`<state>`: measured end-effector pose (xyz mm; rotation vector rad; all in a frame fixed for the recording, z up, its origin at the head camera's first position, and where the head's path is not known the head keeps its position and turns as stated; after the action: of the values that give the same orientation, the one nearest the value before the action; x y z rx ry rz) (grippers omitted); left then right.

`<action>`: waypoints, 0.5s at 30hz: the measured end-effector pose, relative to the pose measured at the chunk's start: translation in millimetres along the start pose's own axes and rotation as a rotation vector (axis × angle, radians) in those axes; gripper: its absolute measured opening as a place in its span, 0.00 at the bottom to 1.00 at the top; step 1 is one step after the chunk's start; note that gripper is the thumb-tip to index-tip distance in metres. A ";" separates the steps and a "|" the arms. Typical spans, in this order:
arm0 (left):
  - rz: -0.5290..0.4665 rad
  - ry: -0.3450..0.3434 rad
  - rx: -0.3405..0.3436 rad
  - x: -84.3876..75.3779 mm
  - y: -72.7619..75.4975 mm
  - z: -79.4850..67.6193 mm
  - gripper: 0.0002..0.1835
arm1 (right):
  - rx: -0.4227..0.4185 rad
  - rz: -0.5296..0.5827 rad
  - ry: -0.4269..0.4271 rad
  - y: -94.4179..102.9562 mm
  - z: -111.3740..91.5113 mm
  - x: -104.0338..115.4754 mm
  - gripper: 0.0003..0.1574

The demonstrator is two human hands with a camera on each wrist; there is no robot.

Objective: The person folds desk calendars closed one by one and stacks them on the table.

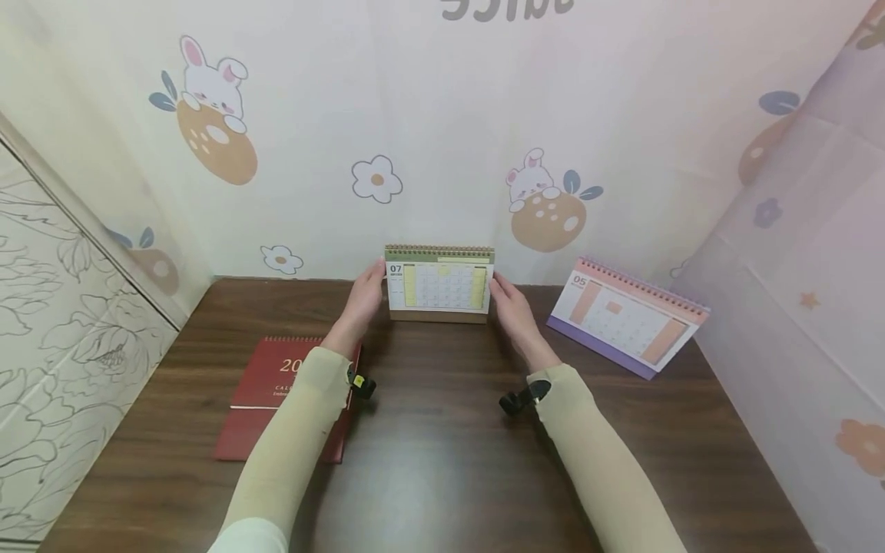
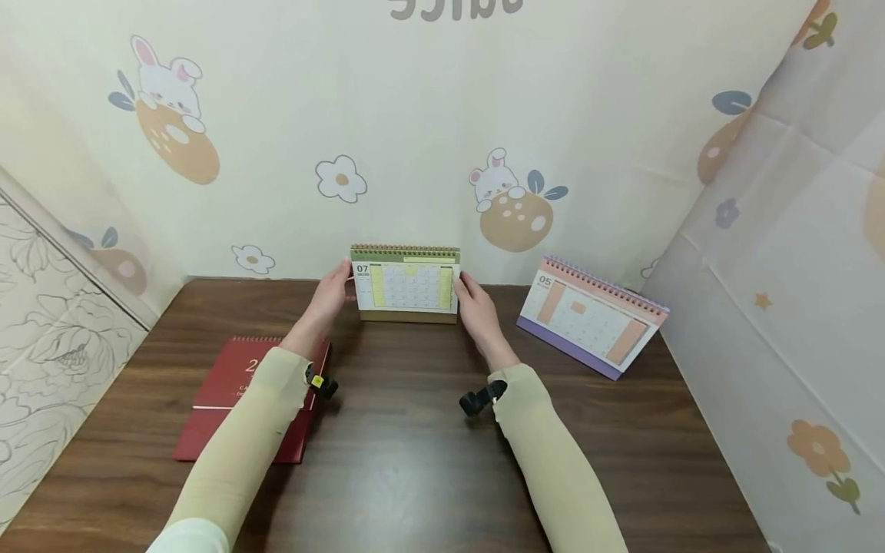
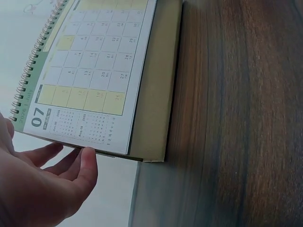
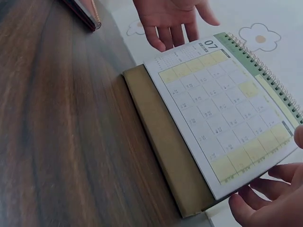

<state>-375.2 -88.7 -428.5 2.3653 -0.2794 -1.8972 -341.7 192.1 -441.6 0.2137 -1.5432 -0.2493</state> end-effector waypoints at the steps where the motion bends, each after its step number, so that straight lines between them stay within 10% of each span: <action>1: -0.014 -0.007 0.009 0.1 -1.9 0.4 0.38 | 0.006 0.004 -0.001 -2.9 2.5 1.2 0.41; 15: 0.015 0.010 0.012 -1.1 0.9 -6.4 0.38 | -0.020 0.088 -0.027 -2.7 -3.7 3.6 0.39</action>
<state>-369.3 -89.6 -425.8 2.3723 -0.3068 -1.8825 -338.0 188.4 -438.9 0.1269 -1.5726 -0.1992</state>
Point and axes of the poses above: each hand's wrist, its own z-axis towards the middle knuckle, its own y-axis out of the back of the hand, x = y × z, the point moved 10 cm from there along z, towards the middle knuckle, and after that the axes turned 5 degrees about y, right-handed, at the moved point
